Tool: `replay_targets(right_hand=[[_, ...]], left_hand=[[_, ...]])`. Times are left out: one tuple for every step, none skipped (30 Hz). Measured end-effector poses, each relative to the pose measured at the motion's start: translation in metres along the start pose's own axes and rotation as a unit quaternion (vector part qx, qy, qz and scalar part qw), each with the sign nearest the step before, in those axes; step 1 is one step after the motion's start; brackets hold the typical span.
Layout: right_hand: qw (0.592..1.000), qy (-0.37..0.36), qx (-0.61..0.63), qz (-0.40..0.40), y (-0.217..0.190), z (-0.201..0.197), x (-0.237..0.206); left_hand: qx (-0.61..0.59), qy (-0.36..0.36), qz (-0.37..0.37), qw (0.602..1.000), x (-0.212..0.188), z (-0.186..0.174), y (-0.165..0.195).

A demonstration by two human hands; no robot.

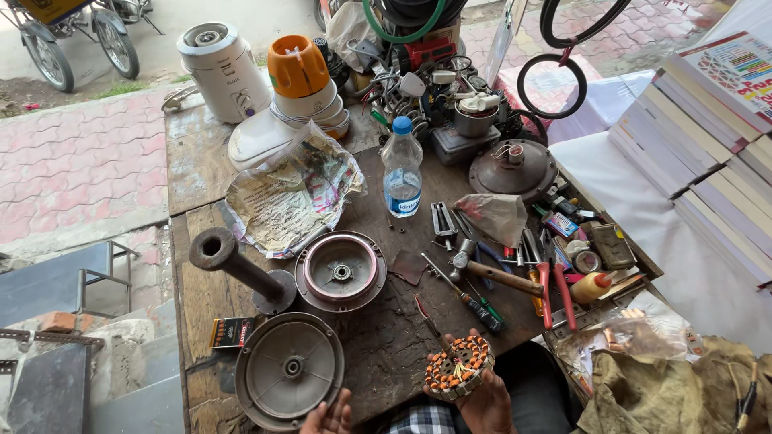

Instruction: The person disassembles a small electric motor, removes the rotor, and uses a hammer to tap the stator housing. They then reassemble the rotor into the housing and secure it with a metal ring.

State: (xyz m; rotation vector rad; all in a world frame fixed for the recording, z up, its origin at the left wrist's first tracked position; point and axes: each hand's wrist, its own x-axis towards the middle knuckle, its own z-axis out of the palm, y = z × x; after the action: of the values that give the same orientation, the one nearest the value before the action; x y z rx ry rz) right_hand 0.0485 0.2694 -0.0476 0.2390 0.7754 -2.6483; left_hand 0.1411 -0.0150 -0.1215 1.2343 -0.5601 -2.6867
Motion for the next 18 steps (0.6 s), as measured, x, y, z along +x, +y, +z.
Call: replay_targets(right_hand=[[1.0, 0.006, -0.001, 0.003, -0.001, 0.001, 0.0], [1.0, 0.011, -0.001, 0.004, -0.001, 0.002, -0.001], [1.0, 0.017, 0.0, 0.005, -0.001, 0.003, -0.001], [1.0, 0.014, -0.004, 0.003, -0.001, 0.004, -0.001], [1.0, 0.011, -0.009, 0.003, -0.002, 0.005, -0.002], [1.0, 0.007, -0.014, 0.003, -0.002, 0.006, -0.002], [1.0, 0.006, -0.015, 0.001, -0.002, 0.007, -0.002], [1.0, 0.005, -0.014, 0.0, -0.002, 0.008, -0.002], [1.0, 0.005, -0.015, -0.002, -0.002, 0.009, -0.002], [1.0, 0.01, -0.016, 0.002, -0.003, 0.01, -0.002], [1.0, 0.014, -0.017, 0.005, -0.003, 0.011, -0.003], [1.0, 0.019, -0.018, 0.008, -0.003, 0.012, -0.003], [1.0, 0.018, -0.02, 0.01, -0.004, 0.013, -0.003], [1.0, 0.017, -0.024, 0.011, -0.004, 0.014, -0.004], [0.999, 0.015, -0.028, 0.01, -0.004, 0.014, -0.004], [1.0, 0.007, -0.028, 0.007, -0.004, 0.015, -0.003], [1.0, 0.0, -0.028, 0.005, -0.004, 0.015, -0.003], [1.0, -0.004, -0.028, 0.004, -0.003, 0.014, -0.003]], left_hand=[[-0.005, 0.04, 0.011, 0.999, 0.002, 0.003, 0.0], [-0.01, 0.079, 0.022, 0.997, 0.005, 0.007, 0.001], [-0.016, 0.081, 0.008, 0.997, 0.006, 0.013, 0.004], [-0.021, 0.085, -0.007, 0.996, 0.003, 0.018, 0.007], [-0.027, 0.092, -0.022, 0.995, -0.002, 0.025, 0.01], [-0.072, 0.077, -0.057, 0.993, -0.01, 0.031, 0.012], [-0.116, 0.06, -0.091, 0.987, -0.021, 0.038, 0.012], [-0.16, 0.043, -0.123, 0.979, -0.03, 0.048, 0.011], [-0.117, 0.042, -0.117, 0.985, -0.036, 0.061, 0.006], [-0.074, 0.042, -0.11, 0.99, -0.039, 0.075, 0.001], [-0.054, 0.014, -0.112, 0.992, -0.037, 0.091, -0.003], [-0.033, -0.013, -0.114, 0.993, -0.033, 0.105, -0.006], [-0.012, -0.04, -0.117, 0.992, -0.029, 0.117, -0.007], [-0.009, -0.031, -0.084, 0.996, -0.022, 0.128, -0.008], [-0.006, -0.025, -0.05, 0.998, -0.008, 0.142, -0.008], [-0.002, -0.022, -0.015, 1.0, 0.006, 0.155, -0.007], [-0.026, -0.039, 0.007, 0.999, 0.019, 0.167, -0.006], [-0.049, -0.053, 0.029, 0.997, 0.03, 0.175, -0.004]])
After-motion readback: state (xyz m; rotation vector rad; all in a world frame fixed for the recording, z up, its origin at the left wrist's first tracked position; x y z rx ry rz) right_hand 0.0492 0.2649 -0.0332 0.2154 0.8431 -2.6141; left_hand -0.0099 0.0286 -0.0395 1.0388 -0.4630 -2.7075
